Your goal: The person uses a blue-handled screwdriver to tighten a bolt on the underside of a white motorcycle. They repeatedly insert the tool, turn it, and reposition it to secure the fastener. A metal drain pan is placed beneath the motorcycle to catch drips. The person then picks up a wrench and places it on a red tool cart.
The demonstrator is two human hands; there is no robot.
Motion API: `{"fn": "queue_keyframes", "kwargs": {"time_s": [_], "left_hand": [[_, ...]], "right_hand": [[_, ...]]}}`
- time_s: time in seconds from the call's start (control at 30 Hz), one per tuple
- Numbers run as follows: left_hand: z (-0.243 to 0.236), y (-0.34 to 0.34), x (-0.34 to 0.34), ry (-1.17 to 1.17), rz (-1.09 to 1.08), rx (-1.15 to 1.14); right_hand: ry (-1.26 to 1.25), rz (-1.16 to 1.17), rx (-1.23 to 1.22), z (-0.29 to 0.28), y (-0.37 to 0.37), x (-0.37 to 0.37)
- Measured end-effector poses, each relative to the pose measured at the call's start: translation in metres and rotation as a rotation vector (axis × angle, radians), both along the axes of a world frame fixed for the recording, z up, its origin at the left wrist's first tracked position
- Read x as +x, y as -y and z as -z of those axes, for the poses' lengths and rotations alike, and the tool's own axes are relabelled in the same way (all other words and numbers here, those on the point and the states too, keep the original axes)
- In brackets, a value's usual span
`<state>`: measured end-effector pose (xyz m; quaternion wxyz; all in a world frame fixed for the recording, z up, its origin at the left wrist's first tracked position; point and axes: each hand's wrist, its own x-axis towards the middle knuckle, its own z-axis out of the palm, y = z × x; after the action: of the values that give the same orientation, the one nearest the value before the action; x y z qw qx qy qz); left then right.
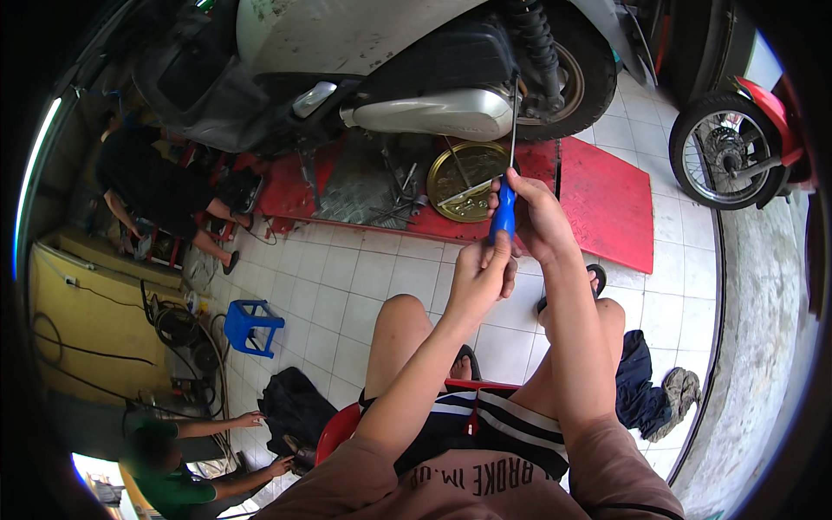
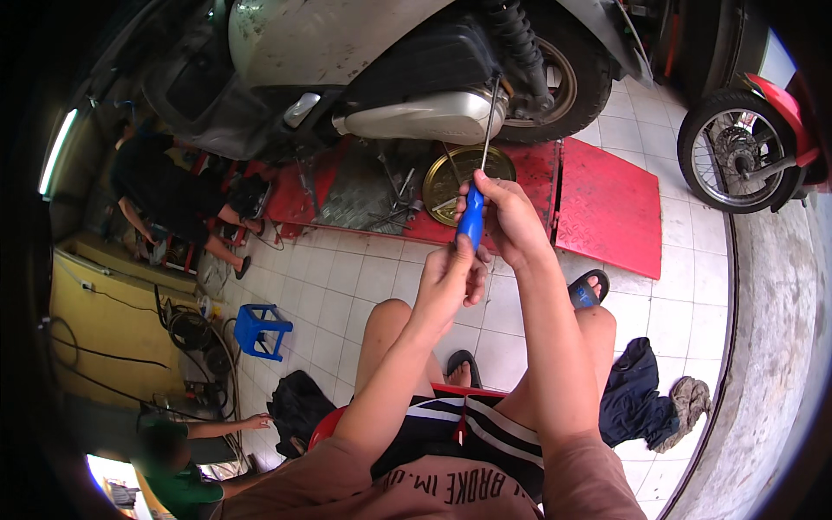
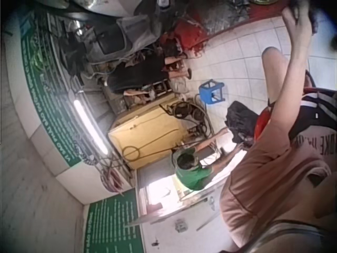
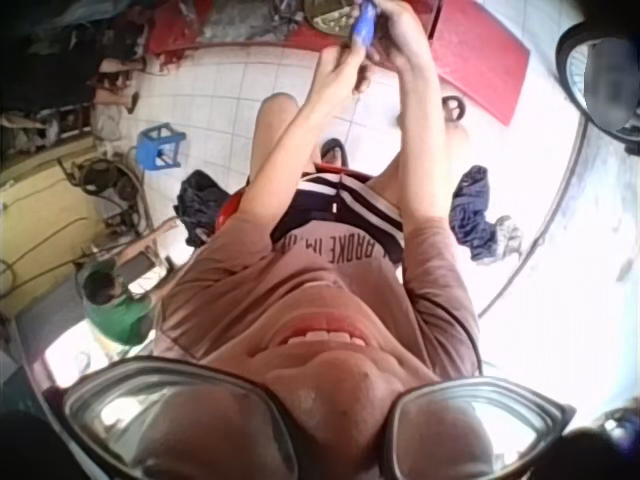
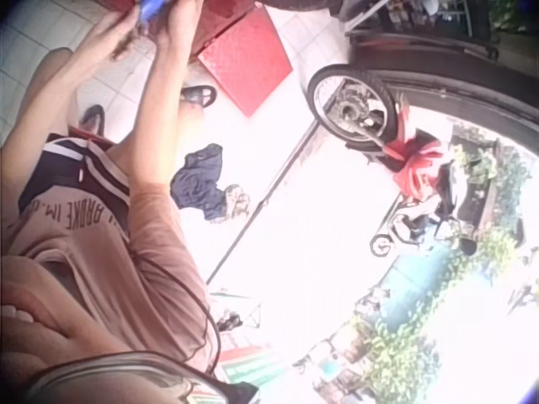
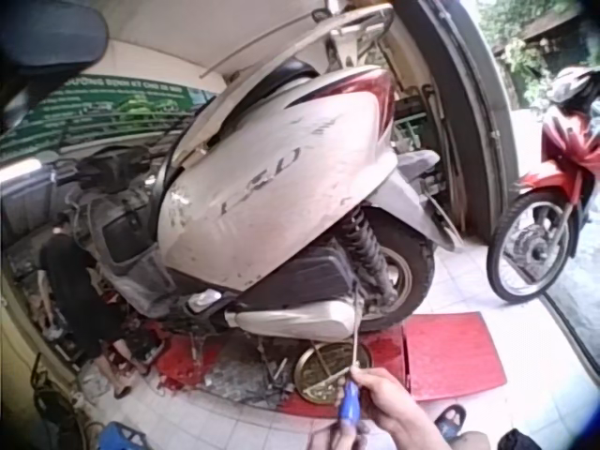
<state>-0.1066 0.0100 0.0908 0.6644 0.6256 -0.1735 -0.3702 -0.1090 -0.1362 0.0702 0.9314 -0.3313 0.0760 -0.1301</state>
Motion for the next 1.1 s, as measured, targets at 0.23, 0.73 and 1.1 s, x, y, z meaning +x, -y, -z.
{"fn": "queue_keyframes", "kwargs": {"time_s": [0.23, 0.73, 1.1], "left_hand": [[-0.01, -0.003, 0.013, -0.301, -0.126, -0.184], [-0.014, 0.006, 0.005, 0.128, -0.016, -0.091], [-0.012, 0.011, 0.0, -1.267, 0.25, -0.906]], "right_hand": [[0.168, -0.094, 0.377, -0.004, -0.013, 0.006], [-0.062, 0.093, -0.057, -0.005, 0.006, -0.004], [0.306, -0.052, 0.336, 0.004, -0.005, 0.005]]}}
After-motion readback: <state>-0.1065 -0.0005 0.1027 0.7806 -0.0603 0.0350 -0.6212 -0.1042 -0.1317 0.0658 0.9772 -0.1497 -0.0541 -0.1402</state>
